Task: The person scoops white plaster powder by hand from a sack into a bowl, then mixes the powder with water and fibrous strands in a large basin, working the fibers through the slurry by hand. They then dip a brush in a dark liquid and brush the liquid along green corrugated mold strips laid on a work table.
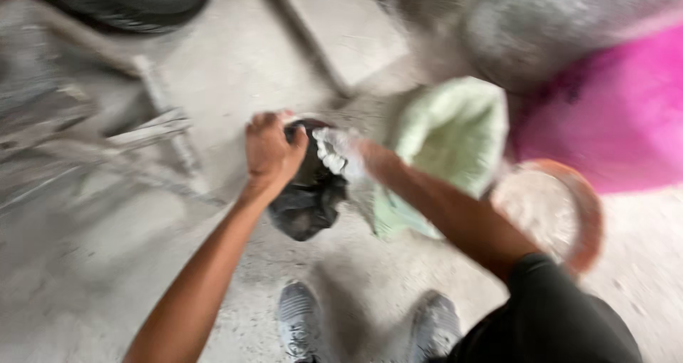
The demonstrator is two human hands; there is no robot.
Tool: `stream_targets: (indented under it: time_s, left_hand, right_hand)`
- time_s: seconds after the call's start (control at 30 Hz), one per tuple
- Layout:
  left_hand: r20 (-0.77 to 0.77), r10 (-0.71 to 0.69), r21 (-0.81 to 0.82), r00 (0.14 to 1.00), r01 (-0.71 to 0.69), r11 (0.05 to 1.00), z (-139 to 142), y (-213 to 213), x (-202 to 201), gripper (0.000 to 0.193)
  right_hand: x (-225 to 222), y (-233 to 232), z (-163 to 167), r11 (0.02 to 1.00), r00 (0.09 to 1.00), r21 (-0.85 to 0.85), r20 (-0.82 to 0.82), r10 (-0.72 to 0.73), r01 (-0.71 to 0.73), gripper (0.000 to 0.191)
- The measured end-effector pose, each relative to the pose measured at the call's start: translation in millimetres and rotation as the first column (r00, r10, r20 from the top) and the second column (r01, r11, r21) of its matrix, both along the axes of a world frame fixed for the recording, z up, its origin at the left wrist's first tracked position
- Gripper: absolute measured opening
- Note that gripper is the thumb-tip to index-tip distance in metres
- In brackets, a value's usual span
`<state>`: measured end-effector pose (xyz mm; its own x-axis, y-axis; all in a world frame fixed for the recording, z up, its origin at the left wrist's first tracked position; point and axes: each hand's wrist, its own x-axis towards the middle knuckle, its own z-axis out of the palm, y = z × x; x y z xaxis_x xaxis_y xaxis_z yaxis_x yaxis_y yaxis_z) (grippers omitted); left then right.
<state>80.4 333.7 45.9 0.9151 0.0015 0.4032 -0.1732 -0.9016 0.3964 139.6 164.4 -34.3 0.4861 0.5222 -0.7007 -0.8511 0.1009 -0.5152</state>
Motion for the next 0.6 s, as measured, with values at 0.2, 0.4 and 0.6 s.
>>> stream_targets:
  time_s: [0.2, 0.4, 0.6]
  left_hand:
    - [-0.086, -0.288, -0.406, 0.954, 0.23, 0.884, 58.5, -122.3, 6.3, 0.039]
    - [-0.46, -0.634, -0.491, 0.622, 0.417, 0.765, 90.5, -306.7, -18.1, 0.04]
    - [-0.659, -0.643, -0.271, 0.392, 0.674, 0.688, 66.3, -429.4, -35.9, 0.044]
  right_hand:
    - [-16.0, -226.7, 96.8, 0.961, 0.958, -0.266, 0.251, 0.14, -0.071, 0.027]
    - [-105.1, -434.5, 102.8, 0.852, 0.865, -0.415, 0.495, -0.082, 0.318, 0.02]
    - [-155.1, -510.6, 47.2, 0.536, 0.745, -0.707, 0.637, 0.198, 0.462, 0.013]
